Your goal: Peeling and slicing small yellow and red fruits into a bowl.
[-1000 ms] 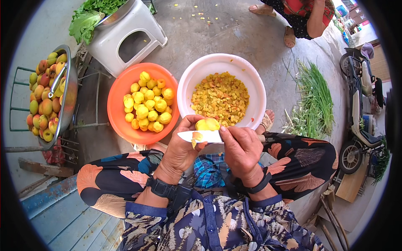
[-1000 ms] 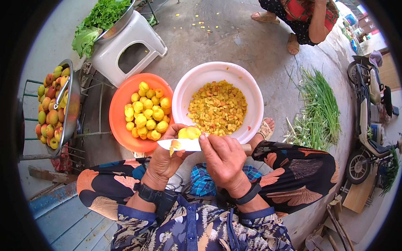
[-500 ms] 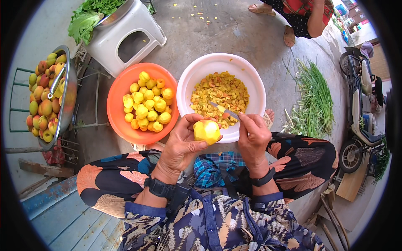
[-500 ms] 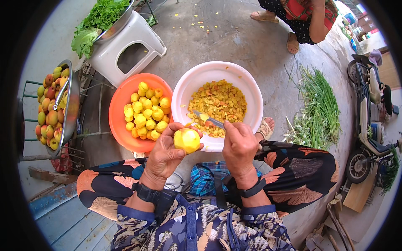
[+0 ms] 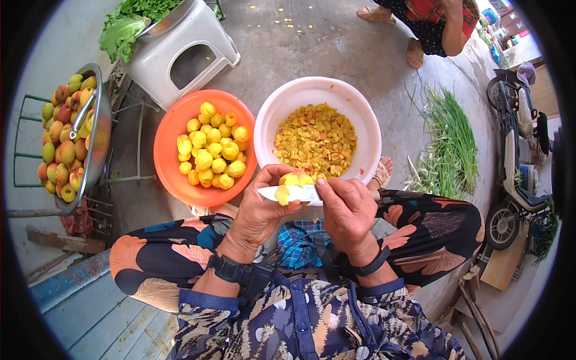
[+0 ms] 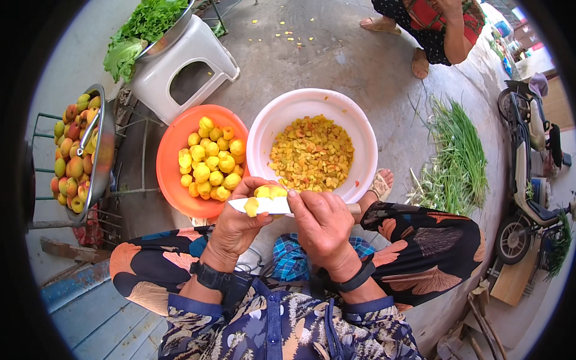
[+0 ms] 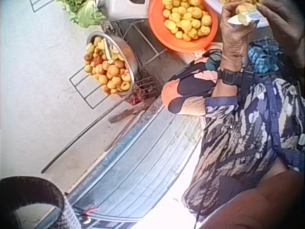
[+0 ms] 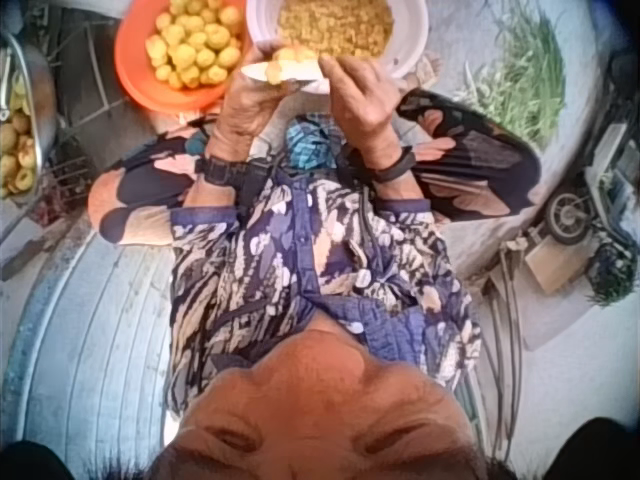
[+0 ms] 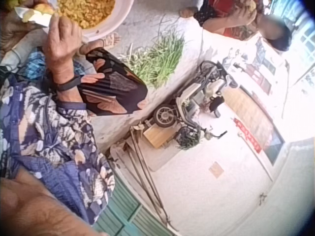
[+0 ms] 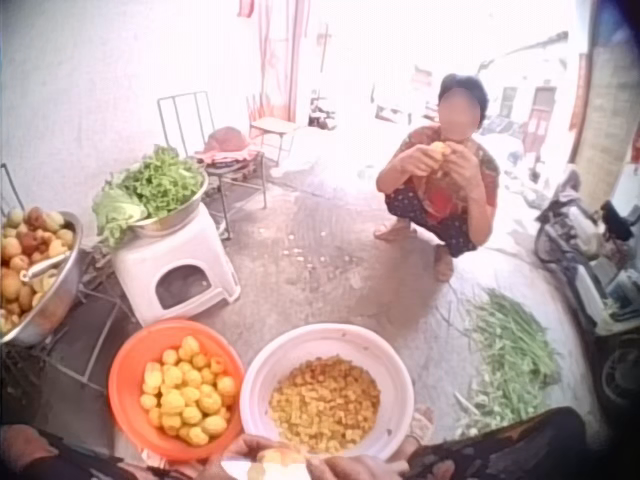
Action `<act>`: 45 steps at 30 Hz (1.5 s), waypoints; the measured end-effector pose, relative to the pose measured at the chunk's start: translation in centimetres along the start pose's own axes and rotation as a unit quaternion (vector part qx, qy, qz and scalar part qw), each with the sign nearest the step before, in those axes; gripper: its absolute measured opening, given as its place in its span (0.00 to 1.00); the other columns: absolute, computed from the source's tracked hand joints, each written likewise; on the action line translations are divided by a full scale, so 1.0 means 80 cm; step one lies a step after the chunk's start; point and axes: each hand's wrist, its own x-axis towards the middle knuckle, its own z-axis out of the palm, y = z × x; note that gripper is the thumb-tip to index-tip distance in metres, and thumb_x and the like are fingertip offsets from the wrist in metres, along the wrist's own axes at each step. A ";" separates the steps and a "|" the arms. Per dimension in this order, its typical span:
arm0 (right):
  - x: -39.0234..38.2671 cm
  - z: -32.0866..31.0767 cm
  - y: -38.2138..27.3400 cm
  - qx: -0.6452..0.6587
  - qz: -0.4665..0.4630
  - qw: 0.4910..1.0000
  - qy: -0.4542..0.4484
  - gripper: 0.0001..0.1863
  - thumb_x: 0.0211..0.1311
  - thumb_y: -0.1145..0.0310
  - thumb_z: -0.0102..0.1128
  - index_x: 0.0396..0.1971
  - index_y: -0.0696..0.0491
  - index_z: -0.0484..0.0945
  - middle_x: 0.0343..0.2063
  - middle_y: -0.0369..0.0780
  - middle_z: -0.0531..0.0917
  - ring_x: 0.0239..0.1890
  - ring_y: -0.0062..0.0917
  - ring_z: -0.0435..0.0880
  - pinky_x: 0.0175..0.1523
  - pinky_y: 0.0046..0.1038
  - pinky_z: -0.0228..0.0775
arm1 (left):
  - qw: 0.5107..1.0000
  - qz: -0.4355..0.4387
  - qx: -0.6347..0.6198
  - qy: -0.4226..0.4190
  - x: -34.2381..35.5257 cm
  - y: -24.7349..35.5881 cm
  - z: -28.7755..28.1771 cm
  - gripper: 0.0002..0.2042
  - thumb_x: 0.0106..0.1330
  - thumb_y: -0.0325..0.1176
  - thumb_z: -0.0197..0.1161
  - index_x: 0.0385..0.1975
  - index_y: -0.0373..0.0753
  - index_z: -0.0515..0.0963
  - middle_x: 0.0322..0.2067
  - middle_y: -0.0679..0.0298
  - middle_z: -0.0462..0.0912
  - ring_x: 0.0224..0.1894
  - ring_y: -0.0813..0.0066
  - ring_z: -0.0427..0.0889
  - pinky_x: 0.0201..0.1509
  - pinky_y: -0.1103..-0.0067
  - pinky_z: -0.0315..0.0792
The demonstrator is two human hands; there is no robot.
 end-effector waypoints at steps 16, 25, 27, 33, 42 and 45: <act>-0.001 -0.002 0.014 0.015 0.106 0.994 0.035 0.17 0.46 0.87 0.66 0.39 0.60 0.86 0.31 0.44 0.84 0.31 0.36 0.85 0.35 0.33 0.76 | 0.997 -0.027 -0.077 0.003 0.004 0.010 0.006 0.34 0.60 0.23 0.70 0.67 0.31 0.64 0.64 0.49 0.73 0.65 0.57 0.76 0.73 0.61 0.68; 0.000 0.000 -0.005 0.012 -0.020 1.000 0.010 0.23 0.44 0.81 0.66 0.46 0.60 0.85 0.36 0.43 0.83 0.30 0.34 0.83 0.32 0.33 0.73 | 0.993 -0.053 -0.101 -0.018 0.005 0.005 -0.006 0.36 0.61 0.31 0.74 0.67 0.28 0.64 0.57 0.54 0.78 0.53 0.69 0.84 0.47 0.81 0.86; 0.000 -0.001 -0.006 0.010 -0.022 1.000 0.009 0.23 0.44 0.81 0.66 0.46 0.60 0.85 0.37 0.43 0.83 0.30 0.34 0.83 0.32 0.34 0.73 | 0.996 -0.037 -0.082 -0.009 0.006 -0.005 -0.010 0.35 0.62 0.31 0.73 0.67 0.28 0.64 0.57 0.54 0.78 0.53 0.69 0.84 0.47 0.81 0.86; 0.000 -0.004 -0.006 -0.009 -0.019 1.000 0.003 0.23 0.45 0.80 0.65 0.46 0.61 0.85 0.36 0.44 0.83 0.30 0.35 0.83 0.33 0.34 0.74 | 0.997 -0.040 -0.062 0.011 0.001 -0.008 -0.010 0.33 0.63 0.31 0.73 0.65 0.30 0.64 0.57 0.53 0.78 0.54 0.68 0.84 0.53 0.76 0.85; -0.001 -0.005 0.014 -0.035 0.030 0.999 0.026 0.18 0.45 0.83 0.66 0.41 0.62 0.86 0.32 0.44 0.83 0.31 0.35 0.83 0.33 0.34 0.74 | 0.995 -0.075 -0.068 -0.013 -0.002 0.001 -0.001 0.30 0.64 0.29 0.71 0.65 0.30 0.67 0.56 0.53 0.80 0.57 0.64 0.83 0.63 0.65 0.79; -0.004 -0.007 0.021 -0.010 0.064 0.997 0.031 0.18 0.45 0.84 0.67 0.40 0.62 0.86 0.31 0.44 0.83 0.30 0.35 0.83 0.32 0.33 0.74 | 0.995 -0.071 -0.058 -0.033 -0.003 0.001 0.000 0.30 0.64 0.29 0.71 0.65 0.30 0.67 0.56 0.53 0.80 0.57 0.63 0.83 0.64 0.64 0.79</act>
